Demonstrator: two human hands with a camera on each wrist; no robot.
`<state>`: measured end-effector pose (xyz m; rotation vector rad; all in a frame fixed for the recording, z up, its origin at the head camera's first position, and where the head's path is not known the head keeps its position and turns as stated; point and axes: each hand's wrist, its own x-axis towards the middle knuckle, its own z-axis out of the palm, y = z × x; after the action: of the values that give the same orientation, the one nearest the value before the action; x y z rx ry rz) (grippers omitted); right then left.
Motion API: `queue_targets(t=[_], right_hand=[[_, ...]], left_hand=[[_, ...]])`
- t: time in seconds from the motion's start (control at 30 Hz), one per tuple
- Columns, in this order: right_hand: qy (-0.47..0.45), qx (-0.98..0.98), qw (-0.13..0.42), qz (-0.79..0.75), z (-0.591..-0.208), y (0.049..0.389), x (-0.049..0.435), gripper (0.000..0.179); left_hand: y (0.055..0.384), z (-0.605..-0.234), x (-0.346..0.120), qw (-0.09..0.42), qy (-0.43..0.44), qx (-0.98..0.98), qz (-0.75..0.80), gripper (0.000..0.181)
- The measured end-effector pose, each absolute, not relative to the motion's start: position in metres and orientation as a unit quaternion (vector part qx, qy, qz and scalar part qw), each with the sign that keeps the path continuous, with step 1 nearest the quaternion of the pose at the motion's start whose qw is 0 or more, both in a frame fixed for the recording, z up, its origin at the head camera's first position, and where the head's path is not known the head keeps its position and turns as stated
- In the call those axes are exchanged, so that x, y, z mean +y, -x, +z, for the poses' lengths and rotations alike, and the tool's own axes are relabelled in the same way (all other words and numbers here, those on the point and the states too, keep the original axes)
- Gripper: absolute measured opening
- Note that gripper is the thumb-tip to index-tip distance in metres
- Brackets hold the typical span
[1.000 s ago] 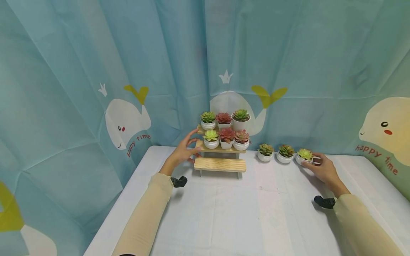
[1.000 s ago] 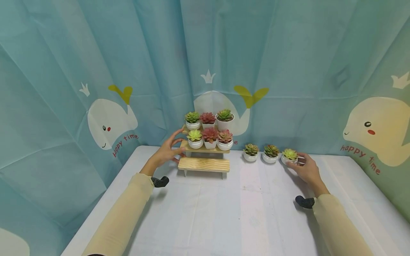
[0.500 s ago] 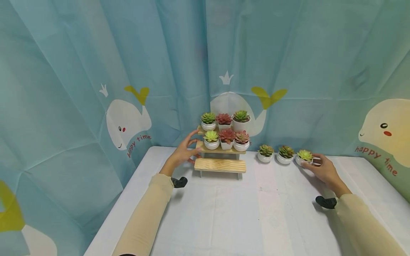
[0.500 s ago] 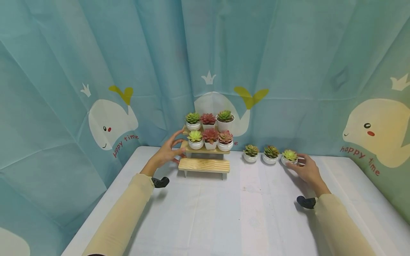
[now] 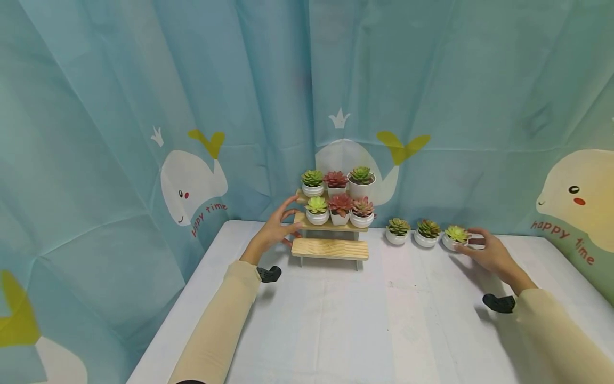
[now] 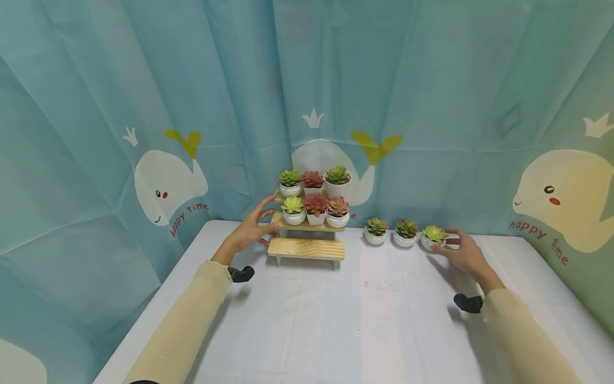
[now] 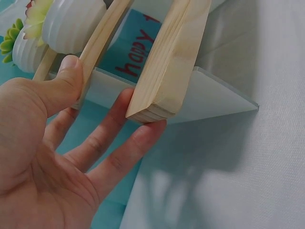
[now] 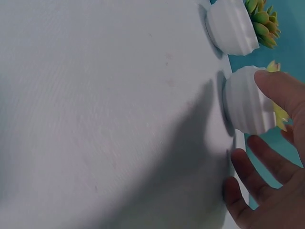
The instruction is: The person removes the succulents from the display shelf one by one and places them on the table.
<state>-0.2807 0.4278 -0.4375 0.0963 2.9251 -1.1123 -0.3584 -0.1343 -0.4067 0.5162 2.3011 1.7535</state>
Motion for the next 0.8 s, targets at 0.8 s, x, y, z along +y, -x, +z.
queue_targets(t=[0.8], right_hand=[[0.039,0.944,-0.011,-0.328,-0.407,0.269,0.424,0.092]], left_hand=[[0.358,-0.407,-0.135,0.104,-0.183,0.772,0.6,0.081]])
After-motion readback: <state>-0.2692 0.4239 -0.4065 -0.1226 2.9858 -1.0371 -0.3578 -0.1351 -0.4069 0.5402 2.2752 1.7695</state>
